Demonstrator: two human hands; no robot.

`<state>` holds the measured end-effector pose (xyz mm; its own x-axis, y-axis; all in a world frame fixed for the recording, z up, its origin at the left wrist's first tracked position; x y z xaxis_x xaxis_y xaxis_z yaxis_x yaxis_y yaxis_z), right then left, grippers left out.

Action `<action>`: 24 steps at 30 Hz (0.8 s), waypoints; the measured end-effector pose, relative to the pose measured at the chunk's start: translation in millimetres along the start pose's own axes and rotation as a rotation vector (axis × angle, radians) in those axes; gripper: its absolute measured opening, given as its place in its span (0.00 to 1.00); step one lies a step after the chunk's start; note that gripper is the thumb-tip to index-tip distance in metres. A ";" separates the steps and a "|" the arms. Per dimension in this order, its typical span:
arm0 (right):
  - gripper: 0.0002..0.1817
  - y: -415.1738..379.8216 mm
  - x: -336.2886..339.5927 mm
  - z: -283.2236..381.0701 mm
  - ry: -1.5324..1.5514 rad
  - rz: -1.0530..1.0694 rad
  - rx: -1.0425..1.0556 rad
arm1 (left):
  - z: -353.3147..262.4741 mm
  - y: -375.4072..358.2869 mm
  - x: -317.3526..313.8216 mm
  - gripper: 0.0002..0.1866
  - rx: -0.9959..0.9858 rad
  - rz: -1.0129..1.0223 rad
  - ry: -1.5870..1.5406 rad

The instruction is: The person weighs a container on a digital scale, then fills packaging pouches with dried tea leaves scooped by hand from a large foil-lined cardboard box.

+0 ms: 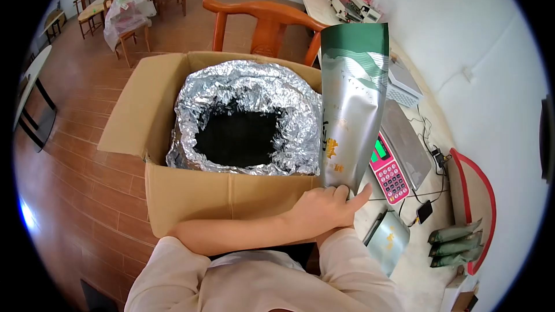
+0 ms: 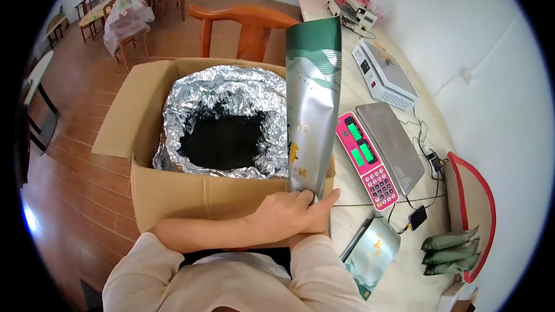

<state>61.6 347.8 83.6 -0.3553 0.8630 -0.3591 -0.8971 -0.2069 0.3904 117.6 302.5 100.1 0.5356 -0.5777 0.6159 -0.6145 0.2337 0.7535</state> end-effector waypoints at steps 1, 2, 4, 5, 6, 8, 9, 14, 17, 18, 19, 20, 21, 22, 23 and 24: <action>0.09 2.9 -3.3 3.3 -0.009 0.008 0.012 | 1.4 2.0 3.5 0.31 -0.009 -0.007 0.013; 0.09 4.8 -7.3 7.2 -0.028 0.023 0.025 | 1.2 4.1 6.2 0.31 -0.015 -0.005 0.055; 0.09 14.1 -16.8 12.9 -0.077 0.055 0.055 | 3.0 9.5 9.7 0.32 -0.022 -0.013 0.096; 0.09 22.6 -21.9 15.9 -0.107 0.068 0.077 | 7.4 13.3 11.6 0.33 -0.030 0.012 0.091; 0.08 32.3 -27.5 17.5 -0.140 0.086 0.100 | 11.5 16.1 13.3 0.33 -0.039 0.033 0.089; 0.08 63.1 -38.4 18.9 -0.223 0.123 0.154 | 29.6 16.6 14.4 0.33 -0.041 -0.085 0.133; 0.08 71.3 -43.6 18.0 -0.254 0.130 0.177 | 37.5 16.8 18.7 0.32 -0.038 -0.185 0.165; 0.08 126.1 -44.1 23.8 -0.444 0.134 0.231 | 81.6 33.7 37.7 0.20 0.287 -0.306 0.050; 0.08 130.6 -41.3 22.0 -0.510 0.145 0.232 | 97.1 37.5 23.1 0.12 0.331 -0.207 0.109; 0.08 132.3 -41.4 21.8 -0.531 0.147 0.235 | 97.1 37.7 18.2 0.12 0.333 -0.204 0.111; 0.08 135.1 -41.3 21.0 -0.548 0.144 0.239 | 94.1 37.0 12.5 0.11 0.309 -0.192 0.067; 0.08 137.7 -41.8 21.3 -0.564 0.149 0.240 | 89.4 36.3 7.6 0.11 0.288 -0.180 0.024; 0.08 137.7 -41.2 19.3 -0.579 0.148 0.239 | 83.6 36.7 6.8 0.11 0.263 -0.196 -0.026; 0.08 140.5 -42.6 19.4 -0.592 0.152 0.242 | 82.3 39.5 5.0 0.11 0.264 -0.191 -0.017; 0.08 141.3 -43.2 19.5 -0.598 0.151 0.242 | 80.6 43.6 4.1 0.11 0.247 -0.207 -0.024; 0.08 141.9 -43.5 20.5 -0.613 0.153 0.244 | 78.9 46.5 3.6 0.11 0.230 -0.221 -0.033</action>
Point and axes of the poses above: each hand's wrist, its own y-axis towards the middle knuckle, its own x-axis out of the back of the hand, z = x × y, the point moved 5 cm from there along y, towards the middle knuckle, and after that the axes turned 6 degrees about x, right-handed, at the moved point
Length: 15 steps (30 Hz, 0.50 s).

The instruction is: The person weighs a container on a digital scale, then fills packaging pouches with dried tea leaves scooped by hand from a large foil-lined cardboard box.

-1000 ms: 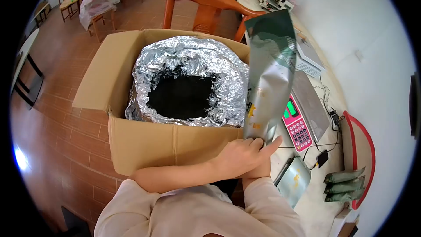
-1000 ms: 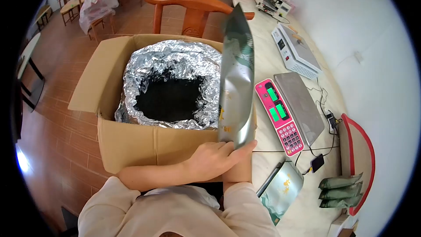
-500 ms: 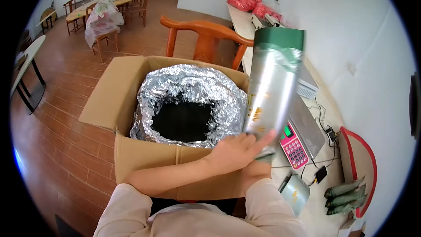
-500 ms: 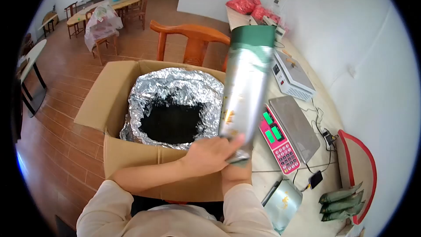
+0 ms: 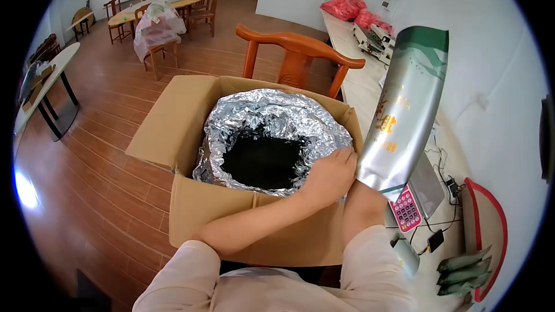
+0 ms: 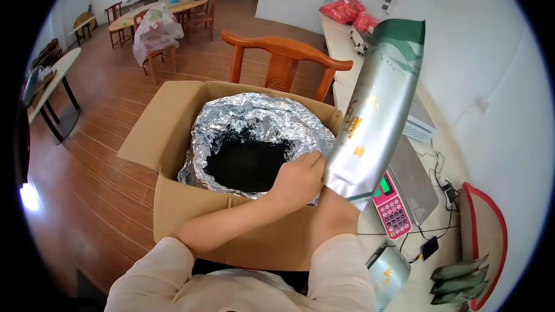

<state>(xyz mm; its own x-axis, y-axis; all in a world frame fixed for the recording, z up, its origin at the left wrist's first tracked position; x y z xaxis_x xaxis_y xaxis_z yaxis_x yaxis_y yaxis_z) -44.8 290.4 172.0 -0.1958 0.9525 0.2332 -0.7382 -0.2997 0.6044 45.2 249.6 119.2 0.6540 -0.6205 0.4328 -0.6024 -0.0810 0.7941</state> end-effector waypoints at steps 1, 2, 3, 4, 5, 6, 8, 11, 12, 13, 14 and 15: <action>0.08 1.7 1.1 0.5 -0.009 -0.001 0.001 | 1.3 2.5 -3.3 0.10 0.016 0.048 0.017; 0.08 2.2 1.8 1.3 -0.014 0.001 0.001 | 3.0 3.0 -3.1 0.10 0.009 0.056 0.020; 0.07 2.4 1.8 1.1 -0.030 0.008 0.003 | 5.7 4.3 -3.2 0.10 0.006 0.064 0.030; 0.07 4.1 1.2 0.8 -0.050 0.015 0.007 | 8.6 6.2 -3.4 0.10 0.001 0.069 0.039; 0.07 1.8 -0.6 -0.5 -0.063 0.025 0.007 | 12.0 7.5 -3.0 0.10 -0.009 0.066 0.039; 0.07 3.0 -1.4 -1.5 -0.080 0.028 0.013 | 16.5 8.3 -1.6 0.09 -0.010 0.065 0.057; 0.07 3.2 -3.3 -1.6 -0.103 0.038 0.019 | 19.4 9.2 -0.9 0.08 -0.006 0.070 0.083; 0.07 4.1 -6.2 -2.9 -0.142 0.060 0.030 | 22.8 8.5 -1.1 0.11 0.029 0.116 0.056; 0.07 4.3 -7.4 -2.6 -0.159 0.069 0.039 | 27.1 9.1 3.3 0.13 0.072 0.093 0.084; 0.07 3.7 -8.2 -2.0 -0.178 0.077 0.050 | 30.8 10.1 7.1 0.16 0.113 0.073 0.110; 0.07 3.9 -9.4 -1.5 -0.200 0.087 0.063 | 31.6 11.7 14.1 0.27 0.099 -0.024 0.080; 0.07 3.7 -12.5 -0.5 -0.226 0.103 0.083 | 29.9 14.7 21.8 0.30 0.039 -0.070 0.075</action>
Point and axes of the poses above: each hand's wrist, its own y-axis towards the middle knuckle, its own x-axis out of the back of the hand, z = x × y, the point moved 5 cm from there along y, towards the middle knuckle, and after that the axes turned 6 degrees about x, right-handed, at the moved point
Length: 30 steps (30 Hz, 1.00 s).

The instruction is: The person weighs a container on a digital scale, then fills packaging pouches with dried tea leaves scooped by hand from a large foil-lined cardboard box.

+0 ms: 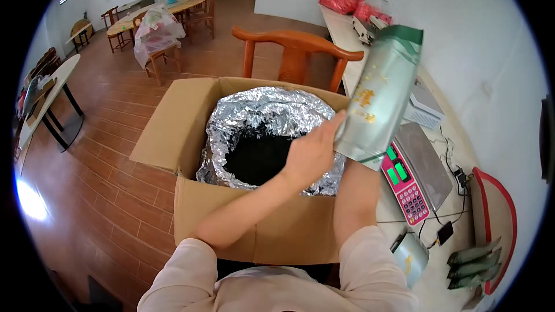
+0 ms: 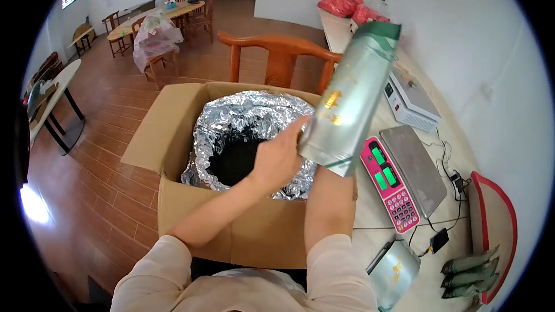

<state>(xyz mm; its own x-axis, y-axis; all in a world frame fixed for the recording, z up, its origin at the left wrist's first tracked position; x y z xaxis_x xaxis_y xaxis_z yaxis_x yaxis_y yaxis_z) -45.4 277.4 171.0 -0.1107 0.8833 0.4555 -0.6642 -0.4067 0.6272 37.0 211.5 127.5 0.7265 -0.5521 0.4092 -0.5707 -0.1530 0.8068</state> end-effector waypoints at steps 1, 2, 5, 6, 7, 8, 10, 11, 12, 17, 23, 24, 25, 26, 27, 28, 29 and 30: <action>0.07 0.1 -3.4 1.7 -0.032 0.016 0.024 | -1.5 3.0 9.4 0.32 -0.055 -0.045 -0.011; 0.07 0.2 -8.1 5.3 -0.068 0.042 0.058 | -1.9 3.2 15.2 0.33 -0.107 -0.014 0.052; 0.07 -4.0 -22.5 18.8 -0.173 0.124 0.169 | 5.3 7.9 37.6 0.30 -0.170 -0.100 0.186; 0.07 -7.9 -26.5 26.3 -0.198 0.164 0.203 | 7.9 12.8 51.7 0.27 -0.106 -0.081 0.195; 0.07 -13.1 -30.4 35.8 -0.220 0.205 0.242 | 12.8 17.0 64.0 0.25 -0.069 -0.105 0.222; 0.07 -20.5 -34.4 47.8 -0.233 0.251 0.283 | 14.3 21.0 79.8 0.23 -0.028 -0.096 0.236; 0.06 -36.1 -40.0 70.3 -0.234 0.352 0.351 | 16.8 21.9 105.7 0.18 0.096 -0.031 0.042; 0.06 -44.5 -39.9 80.5 -0.229 0.397 0.366 | 17.4 21.5 113.7 0.17 0.137 0.050 -0.035; 0.06 -50.1 -39.9 89.2 -0.220 0.438 0.359 | 16.3 20.7 119.1 0.15 0.180 0.140 -0.093; 0.11 -70.7 -18.7 109.0 -0.419 0.436 0.521 | 12.3 10.4 112.1 0.19 0.308 0.425 -0.110; 0.17 -55.6 13.7 75.1 0.135 -0.094 0.496 | 111.7 13.1 71.7 0.18 0.707 0.535 -0.164; 0.17 -52.1 13.6 65.1 0.122 -0.165 0.447 | 134.2 9.3 68.0 0.17 0.808 0.559 -0.166; 0.17 -36.6 0.5 44.3 0.103 0.031 0.284 | 155.9 3.0 64.6 0.15 0.909 0.585 -0.169; 0.16 -24.3 -15.2 21.5 0.081 0.225 0.120 | 176.6 -3.4 58.3 0.15 0.916 0.588 -0.174; 0.17 -22.9 -36.7 -15.5 0.167 0.363 -0.103 | 199.9 -13.5 51.1 0.17 0.957 0.611 -0.107; 0.17 -24.0 -61.2 -42.3 0.150 0.555 -0.240 | 214.7 -22.0 46.9 0.20 1.001 0.633 -0.040; 0.17 -28.7 -88.8 -75.1 0.141 0.794 -0.298 | 218.9 -26.5 46.2 0.20 1.018 0.637 -0.045; 0.18 -40.0 -112.9 -101.5 0.089 0.935 -0.402 | 220.5 -28.0 49.2 0.20 0.956 0.615 0.011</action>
Point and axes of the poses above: each hand's wrist, its own y-axis towards the middle knuckle, its own x-axis out of the back of the hand, z = x × y, the point moved 5 cm from there along y, towards the middle knuckle, and after that the axes turned 6 degrees about x, right-handed, at the moved point
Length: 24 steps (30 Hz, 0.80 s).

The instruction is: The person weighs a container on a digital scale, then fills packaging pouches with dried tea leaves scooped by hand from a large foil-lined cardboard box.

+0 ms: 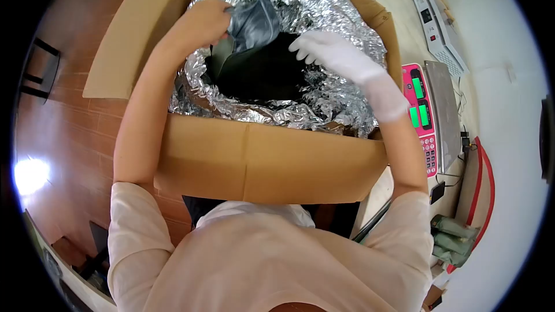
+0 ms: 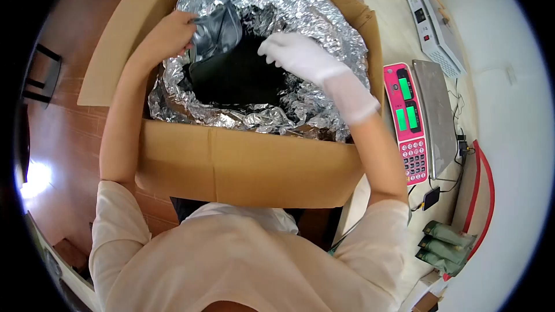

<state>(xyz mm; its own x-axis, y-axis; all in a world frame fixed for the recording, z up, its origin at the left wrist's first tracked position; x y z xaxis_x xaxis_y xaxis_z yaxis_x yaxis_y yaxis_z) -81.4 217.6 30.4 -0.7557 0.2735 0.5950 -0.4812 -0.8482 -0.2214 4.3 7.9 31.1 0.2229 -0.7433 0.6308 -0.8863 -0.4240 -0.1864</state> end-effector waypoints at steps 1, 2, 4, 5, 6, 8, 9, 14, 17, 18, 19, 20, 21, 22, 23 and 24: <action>0.19 26.2 -15.7 -33.4 -0.100 0.126 -0.072 | 2.6 -3.0 4.0 0.19 -0.041 -0.050 0.053; 0.21 43.0 -30.6 -48.1 -0.288 0.219 0.023 | -1.1 -8.4 7.9 0.19 0.003 -0.032 0.031; 0.27 77.1 -64.8 -80.3 -0.525 0.440 -0.080 | 10.5 -0.6 9.1 0.19 0.014 -0.014 0.020; 0.32 91.4 -79.7 -92.8 -0.539 0.446 -0.108 | 13.6 3.7 9.9 0.18 0.000 0.001 0.011; 0.36 110.3 -97.4 -112.9 -0.537 0.472 -0.129 | 11.2 -1.6 9.6 0.19 0.023 -0.029 -0.035; 0.45 141.1 -121.5 -128.8 -0.604 0.472 -0.169 | 5.6 -5.7 11.1 0.19 0.035 -0.030 -0.020; 0.50 152.8 -128.2 -132.3 -0.672 0.449 -0.188 | 6.2 -6.7 13.0 0.19 0.036 -0.033 -0.009; 0.51 208.6 -139.4 -176.6 -0.829 0.243 0.162 | 5.6 -10.3 23.1 0.19 0.006 -0.077 -0.030; 0.50 219.3 -143.4 -188.7 -0.854 0.157 0.187 | 6.6 -8.6 24.8 0.18 -0.146 -0.182 0.091; 0.50 216.1 -146.1 -192.2 -0.824 0.158 0.185 | 6.6 -8.6 24.9 0.17 -0.212 -0.237 0.138; 0.49 211.4 -148.6 -195.9 -0.770 0.177 0.185 | 6.9 -8.6 25.3 0.17 -0.211 -0.230 0.131; 0.49 205.1 -152.7 -198.3 -0.695 0.214 0.186 | 5.0 -8.7 26.2 0.17 -0.204 -0.215 0.151; 0.49 195.8 -160.4 -199.6 -0.593 0.276 0.184 | 3.0 -8.1 26.9 0.17 -0.199 -0.201 0.173; 0.48 188.5 -171.0 -199.2 -0.445 0.371 0.177 | 1.8 -6.9 27.0 0.17 -0.204 -0.200 0.172; 0.48 180.8 -183.0 -197.0 -0.269 0.462 0.157 | 1.7 -5.7 27.3 0.17 -0.203 -0.193 0.173; 0.47 171.9 -196.8 -192.4 -0.080 0.564 0.126 | 2.3 -3.9 27.6 0.17 -0.199 -0.189 0.175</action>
<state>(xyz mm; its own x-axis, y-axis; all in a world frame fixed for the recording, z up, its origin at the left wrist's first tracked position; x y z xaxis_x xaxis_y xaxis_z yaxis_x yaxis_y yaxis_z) -100.9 105.2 -273.4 -0.8414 -0.2675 0.4696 0.0464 -0.9015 -0.4303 14.9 -12.1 47.5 0.3330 -0.5537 0.7632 -0.9017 -0.4238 0.0860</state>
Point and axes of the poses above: each hand's wrist, its own y-axis towards the middle knuckle, its own x-axis out of the back of the hand, z = x × y, the point moved 5 cm from there along y, towards the middle knuckle, and after that the axes turned 6 degrees about x, right-handed, at the moved point
